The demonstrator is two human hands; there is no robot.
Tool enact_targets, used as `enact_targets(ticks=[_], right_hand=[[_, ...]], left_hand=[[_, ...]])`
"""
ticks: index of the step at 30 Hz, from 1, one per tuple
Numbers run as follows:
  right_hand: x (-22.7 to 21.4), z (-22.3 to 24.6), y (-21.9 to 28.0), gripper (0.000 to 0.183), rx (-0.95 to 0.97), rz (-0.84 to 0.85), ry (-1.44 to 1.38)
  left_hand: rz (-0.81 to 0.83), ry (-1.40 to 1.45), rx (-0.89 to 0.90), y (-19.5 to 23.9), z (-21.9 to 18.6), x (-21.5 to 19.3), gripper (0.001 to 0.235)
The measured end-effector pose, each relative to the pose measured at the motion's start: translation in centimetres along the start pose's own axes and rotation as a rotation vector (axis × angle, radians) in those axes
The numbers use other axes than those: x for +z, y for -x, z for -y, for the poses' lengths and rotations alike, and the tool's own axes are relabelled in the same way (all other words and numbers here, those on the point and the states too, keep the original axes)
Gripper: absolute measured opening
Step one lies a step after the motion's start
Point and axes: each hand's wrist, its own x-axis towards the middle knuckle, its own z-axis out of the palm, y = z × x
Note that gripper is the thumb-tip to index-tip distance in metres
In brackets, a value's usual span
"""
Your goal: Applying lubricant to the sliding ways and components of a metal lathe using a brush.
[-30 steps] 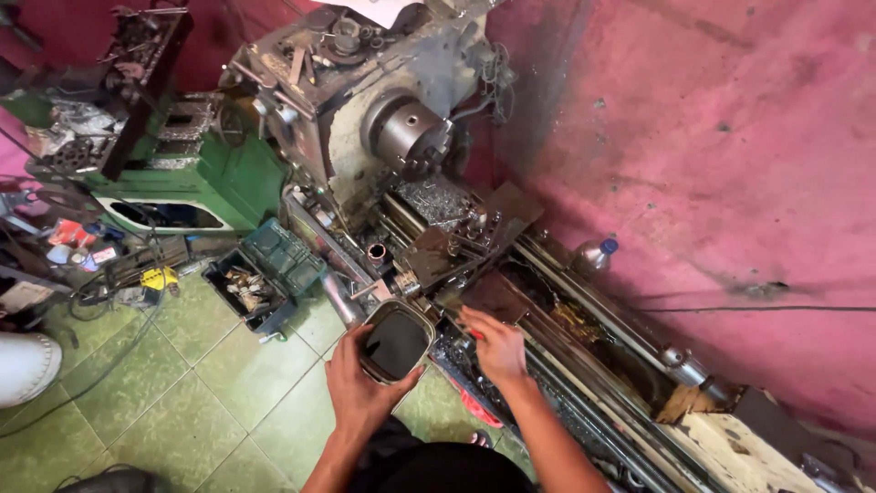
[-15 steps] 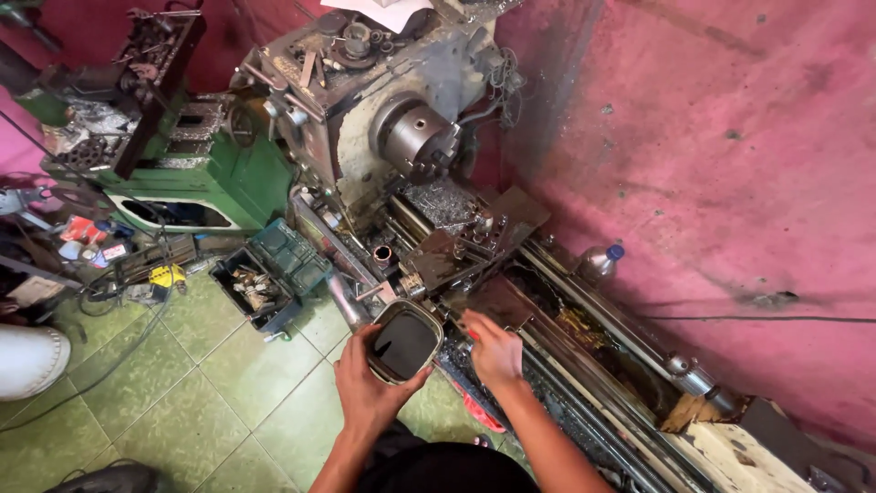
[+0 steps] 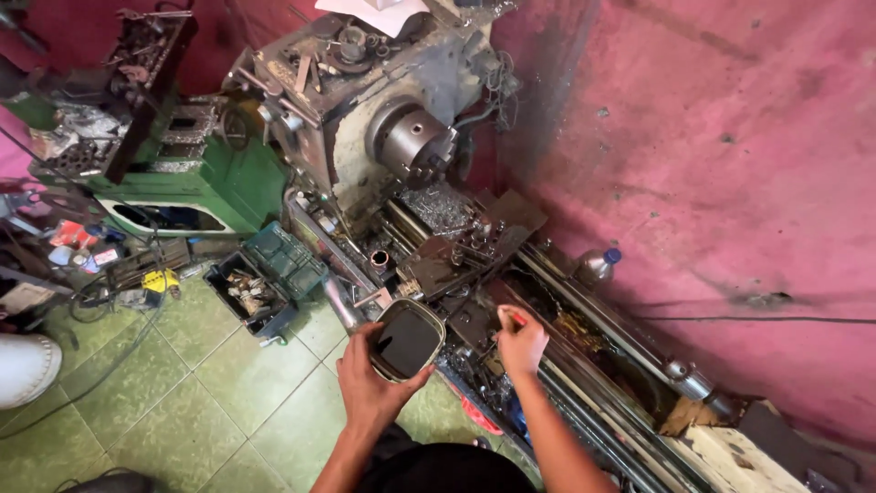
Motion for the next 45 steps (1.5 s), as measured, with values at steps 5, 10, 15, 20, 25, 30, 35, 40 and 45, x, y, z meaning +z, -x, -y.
enact_targets(ticks=[5, 10, 15, 20, 25, 30, 35, 40, 45], right_hand=[[-1.1, 0.6, -0.6, 0.014, 0.093, 0.051, -0.03], [-3.4, 1.8, -3.6, 0.022, 0.342, 0.187, 0.004], [-2.2, 1.5, -3.3, 0.01, 0.247, 0.27, 0.43], [1.0, 0.8, -1.5, 0.015, 0.239, 0.091, 0.422], [1.2, 1.3, -1.3, 0.018, 0.318, 0.057, 0.396], [-2.3, 4.4, -2.2, 0.016, 0.184, 0.395, 0.659], [-4.2, 6.4, -4.8, 0.017, 0.115, 0.481, 0.97], [-3.9, 5.9, -5.0, 0.018, 0.066, 0.547, 0.867], [-2.0, 1.7, -5.9, 0.015, 0.064, 0.398, 0.894]], left_hand=[[0.017, 0.016, 0.01, -0.3, -0.1, 0.2, 0.09], [0.033, 0.011, 0.033, -1.1, -0.1, 0.2, 0.092], [0.071, 0.023, 0.04, -1.9, -0.7, 0.0, 0.091], [0.073, 0.047, 0.06, -2.8, -1.2, -0.1, 0.091], [0.086, 0.033, 0.084, -3.4, -1.1, 0.2, 0.092], [0.092, 0.055, 0.078, -3.8, -1.0, -0.2, 0.092], [0.068, 0.041, 0.076, -3.4, 0.0, -0.2, 0.093], [0.047, 0.051, 0.103, -2.7, 0.9, -0.4, 0.087], [0.061, 0.019, 0.054, -2.4, 1.4, -0.1, 0.09]])
